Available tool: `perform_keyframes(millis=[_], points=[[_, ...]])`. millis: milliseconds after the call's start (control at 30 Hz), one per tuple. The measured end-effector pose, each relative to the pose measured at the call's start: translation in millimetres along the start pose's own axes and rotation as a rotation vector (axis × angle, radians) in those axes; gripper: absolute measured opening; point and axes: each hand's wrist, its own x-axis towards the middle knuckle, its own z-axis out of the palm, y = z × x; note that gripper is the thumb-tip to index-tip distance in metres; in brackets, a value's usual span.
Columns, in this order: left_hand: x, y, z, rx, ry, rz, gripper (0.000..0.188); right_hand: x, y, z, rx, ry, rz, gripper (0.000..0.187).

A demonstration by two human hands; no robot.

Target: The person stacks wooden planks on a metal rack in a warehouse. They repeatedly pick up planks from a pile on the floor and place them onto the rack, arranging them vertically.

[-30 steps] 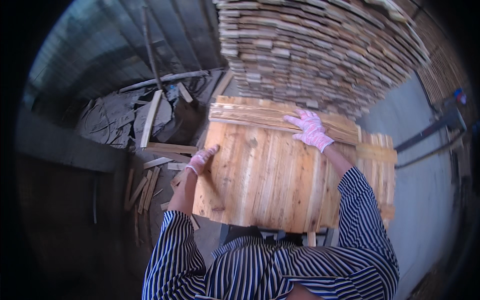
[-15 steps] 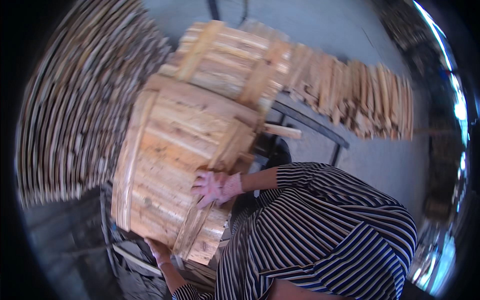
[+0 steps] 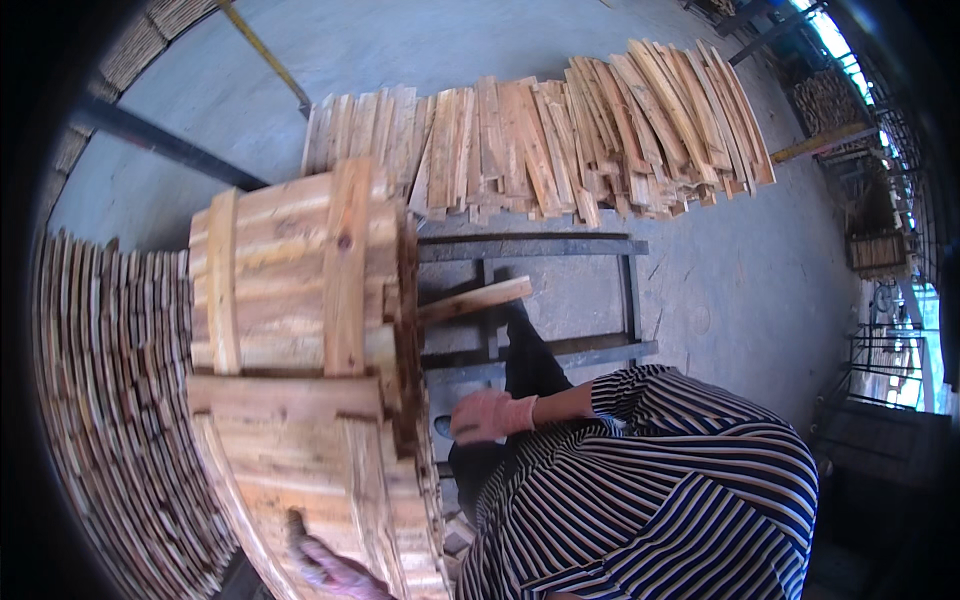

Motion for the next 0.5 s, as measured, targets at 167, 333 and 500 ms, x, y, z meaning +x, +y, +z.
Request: perform_keyframes(millis=[167, 333, 500], points=[[-45.3, 33.6, 240.8, -0.262, -0.801, -0.343, 0.039, -30.6, 183.8, -84.9, -0.113, 0.267, 0.523, 0.042], [-104.9, -184.0, 469.2, -0.369, -1.075, -1.257, 0.038, -44.7, 331.7, -154.0, -0.168, 0.224, 0.878, 0.047], [-99.5, -293.8, 613.5, -0.431, -0.694, -1.680, 0.044, -32.4, 497.2, -132.3, -0.107, -0.006, 1.096, 0.062]])
